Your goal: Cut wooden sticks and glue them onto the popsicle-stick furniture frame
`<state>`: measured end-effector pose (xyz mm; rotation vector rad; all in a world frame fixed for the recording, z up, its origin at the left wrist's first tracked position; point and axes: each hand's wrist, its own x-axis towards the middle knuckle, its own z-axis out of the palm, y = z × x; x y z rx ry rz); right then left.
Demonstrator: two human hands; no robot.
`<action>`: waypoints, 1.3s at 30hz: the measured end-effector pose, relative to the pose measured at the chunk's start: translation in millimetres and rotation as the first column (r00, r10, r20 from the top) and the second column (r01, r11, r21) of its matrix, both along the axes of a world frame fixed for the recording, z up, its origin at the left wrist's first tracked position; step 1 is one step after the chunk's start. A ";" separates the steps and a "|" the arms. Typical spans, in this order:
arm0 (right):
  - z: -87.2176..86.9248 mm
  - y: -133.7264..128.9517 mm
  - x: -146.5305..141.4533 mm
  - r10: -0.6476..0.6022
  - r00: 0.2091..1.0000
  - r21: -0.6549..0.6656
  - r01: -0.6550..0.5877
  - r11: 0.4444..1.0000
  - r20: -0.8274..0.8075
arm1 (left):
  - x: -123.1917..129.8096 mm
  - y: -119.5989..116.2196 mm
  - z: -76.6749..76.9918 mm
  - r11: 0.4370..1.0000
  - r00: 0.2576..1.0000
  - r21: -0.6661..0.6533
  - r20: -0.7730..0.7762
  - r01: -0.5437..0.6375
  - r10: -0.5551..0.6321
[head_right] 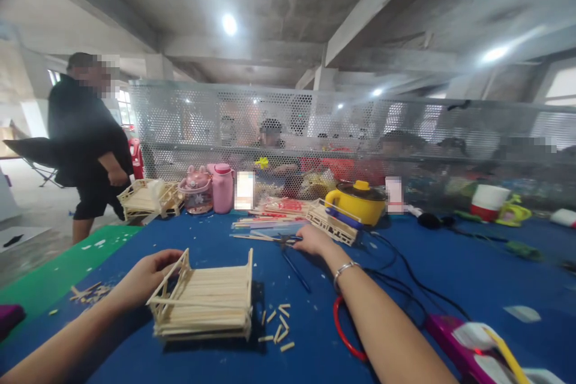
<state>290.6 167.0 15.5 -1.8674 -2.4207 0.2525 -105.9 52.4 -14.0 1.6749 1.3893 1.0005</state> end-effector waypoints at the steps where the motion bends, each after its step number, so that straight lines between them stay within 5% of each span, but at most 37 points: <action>1: 1.0 0.2 6.0 -0.018 1.000 0.029 0.018 0.999 -0.011 | 1.7 -1.1 1.5 1.000 1.000 -0.003 0.000 0.014 -0.014; 7: -3.8 -3.9 21.9 -0.078 0.993 0.166 0.092 0.982 -0.090 | 12.1 -6.8 4.3 0.996 0.996 -0.031 0.021 0.082 -0.082; 16: -8.3 4.3 9.5 -0.126 0.977 0.298 0.174 0.939 -0.174 | 14.6 -10.6 7.5 0.997 0.997 -0.019 0.016 0.076 -0.076; 26: -21.2 17.8 -5.7 -0.017 0.985 0.221 0.055 0.974 -0.171 | 9.6 -4.8 1.9 0.998 0.998 0.016 -0.026 0.061 -0.060; 32: -14.4 19.0 -11.7 0.076 0.986 0.217 -0.043 0.975 -0.148 | 10.0 -5.6 2.0 0.997 0.997 0.021 -0.017 0.070 -0.069; 39: -27.3 28.6 -27.6 0.112 0.990 0.082 -0.104 0.991 -0.090 | 8.8 -7.6 4.4 0.998 0.997 0.005 -0.050 0.065 -0.065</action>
